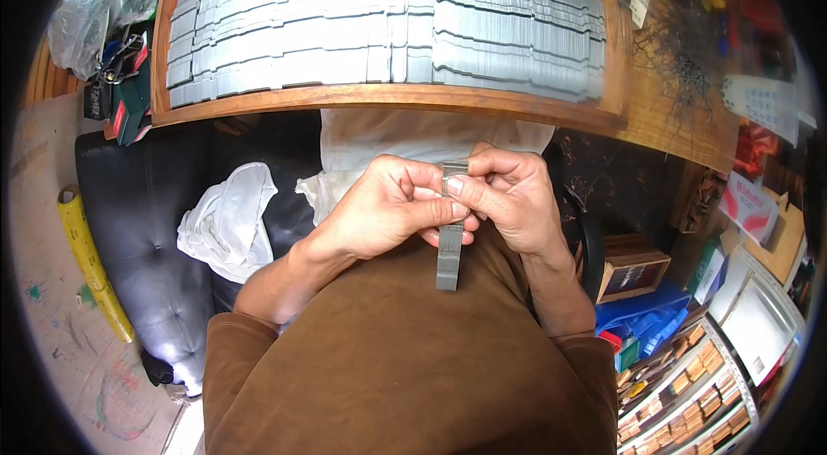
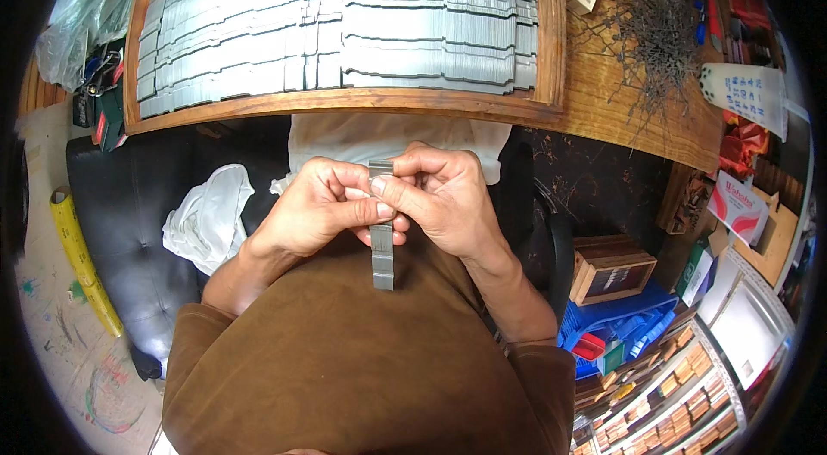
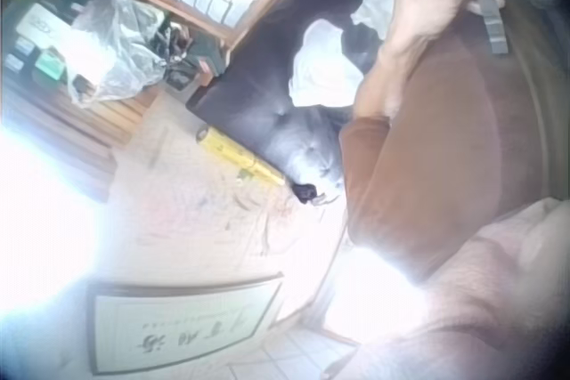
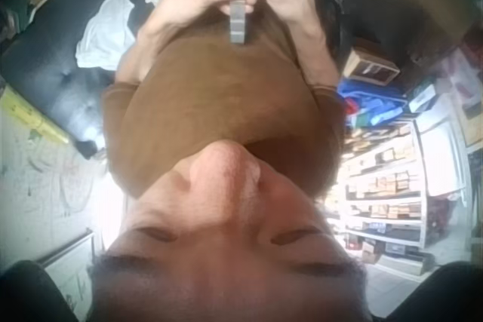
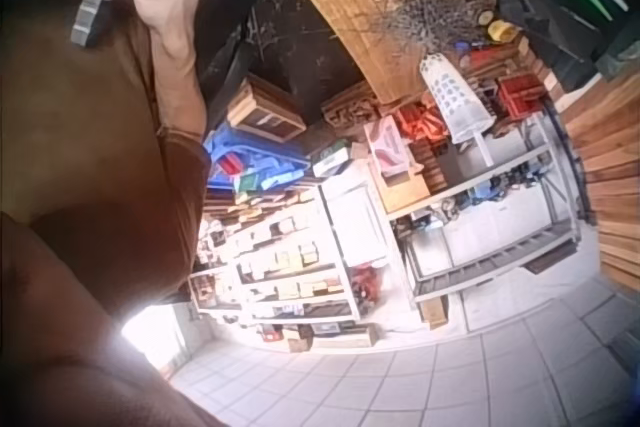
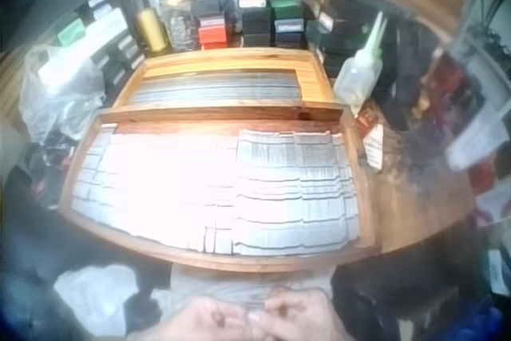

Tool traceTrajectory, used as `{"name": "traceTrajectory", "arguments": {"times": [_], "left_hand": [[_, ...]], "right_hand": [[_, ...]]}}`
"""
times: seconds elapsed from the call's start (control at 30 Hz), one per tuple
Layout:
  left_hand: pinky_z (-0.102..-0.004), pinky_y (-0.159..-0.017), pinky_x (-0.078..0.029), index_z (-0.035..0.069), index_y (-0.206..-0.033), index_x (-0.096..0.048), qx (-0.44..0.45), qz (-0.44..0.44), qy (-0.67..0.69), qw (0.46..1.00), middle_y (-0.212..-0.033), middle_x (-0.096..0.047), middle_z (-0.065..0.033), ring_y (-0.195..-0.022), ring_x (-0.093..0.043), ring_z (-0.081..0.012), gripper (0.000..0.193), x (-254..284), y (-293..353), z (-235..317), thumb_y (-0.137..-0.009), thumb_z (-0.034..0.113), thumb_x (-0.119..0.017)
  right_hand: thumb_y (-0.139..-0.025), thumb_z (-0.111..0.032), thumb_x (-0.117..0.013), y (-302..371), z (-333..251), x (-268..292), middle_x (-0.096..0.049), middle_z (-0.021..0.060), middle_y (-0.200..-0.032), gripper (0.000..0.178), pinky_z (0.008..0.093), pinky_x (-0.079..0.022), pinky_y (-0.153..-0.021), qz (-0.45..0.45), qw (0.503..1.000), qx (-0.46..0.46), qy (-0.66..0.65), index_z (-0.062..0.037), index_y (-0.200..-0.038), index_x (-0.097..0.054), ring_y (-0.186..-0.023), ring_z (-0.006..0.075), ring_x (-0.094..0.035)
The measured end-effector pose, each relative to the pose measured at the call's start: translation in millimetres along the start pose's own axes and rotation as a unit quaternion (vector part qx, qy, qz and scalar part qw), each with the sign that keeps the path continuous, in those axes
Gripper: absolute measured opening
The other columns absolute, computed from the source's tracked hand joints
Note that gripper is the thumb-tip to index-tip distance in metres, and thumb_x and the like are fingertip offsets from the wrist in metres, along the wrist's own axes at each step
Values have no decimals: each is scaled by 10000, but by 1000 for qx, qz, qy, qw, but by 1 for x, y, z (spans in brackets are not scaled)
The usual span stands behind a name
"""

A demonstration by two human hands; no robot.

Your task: The person repeatedly picks up small rectangular metal pieces from a wooden tray and joins them together by hand, forming a longer linked strip. The person occasionally places the assembled strip back into the tray and continues adding more pieces.

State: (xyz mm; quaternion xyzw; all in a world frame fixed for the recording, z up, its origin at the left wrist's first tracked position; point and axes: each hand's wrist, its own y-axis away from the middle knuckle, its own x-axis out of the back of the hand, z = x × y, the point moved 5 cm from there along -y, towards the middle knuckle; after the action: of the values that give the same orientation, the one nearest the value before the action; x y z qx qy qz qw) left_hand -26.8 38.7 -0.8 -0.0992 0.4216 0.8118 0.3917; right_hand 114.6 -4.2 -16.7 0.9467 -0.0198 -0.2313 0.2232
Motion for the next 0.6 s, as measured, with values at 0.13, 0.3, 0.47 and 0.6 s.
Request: {"name": "traceTrajectory", "arguments": {"times": [0.13, 0.3, 0.47, 0.6], "left_hand": [[-200, -633, -517, -15, -1059, -704, -44, 17, 11, 999, -920, -741, -74, -792, -697, -99, 164, -3, -2, -3, -958, 108, -662], [-199, -652, -510, -23, -1081, -699, -67, 11, -37, 997, -917, -737, -68, -783, -679, -84, 166, 0, -3, -7, -966, 83, -644], [-219, -672, -539, -25, -1109, -689, -40, 10, 6, 999, -929, -732, -74, -828, -699, -114, 183, -3, -1, -4, -964, 77, -644], [-243, -682, -570, -35, -1054, -685, -37, 10, 22, 999, -929, -731, -99, -849, -721, -168, 149, -2, -2, -2, -951, 69, -656]], "right_hand": [[-923, -38, -675, 1, -1, -5, -590, 29, -740, 88, 207, -457, -486, 9, 999, -17, -37, 44, -892, -671, -572, 63, -567], [-932, -37, -663, 1, 4, -5, -581, 27, -766, 89, 204, -462, -492, 35, 998, -3, -43, 52, -931, -668, -573, 60, -561], [-932, -31, -659, 3, 2, -6, -546, 19, -798, 92, 204, -450, -492, 24, 999, 9, -24, 59, -939, -674, -586, 59, -549], [-924, -20, -666, 2, 1, -5, -537, 17, -797, 83, 207, -446, -492, 11, 1000, 16, -25, 61, -941, -674, -588, 58, -544]]}}
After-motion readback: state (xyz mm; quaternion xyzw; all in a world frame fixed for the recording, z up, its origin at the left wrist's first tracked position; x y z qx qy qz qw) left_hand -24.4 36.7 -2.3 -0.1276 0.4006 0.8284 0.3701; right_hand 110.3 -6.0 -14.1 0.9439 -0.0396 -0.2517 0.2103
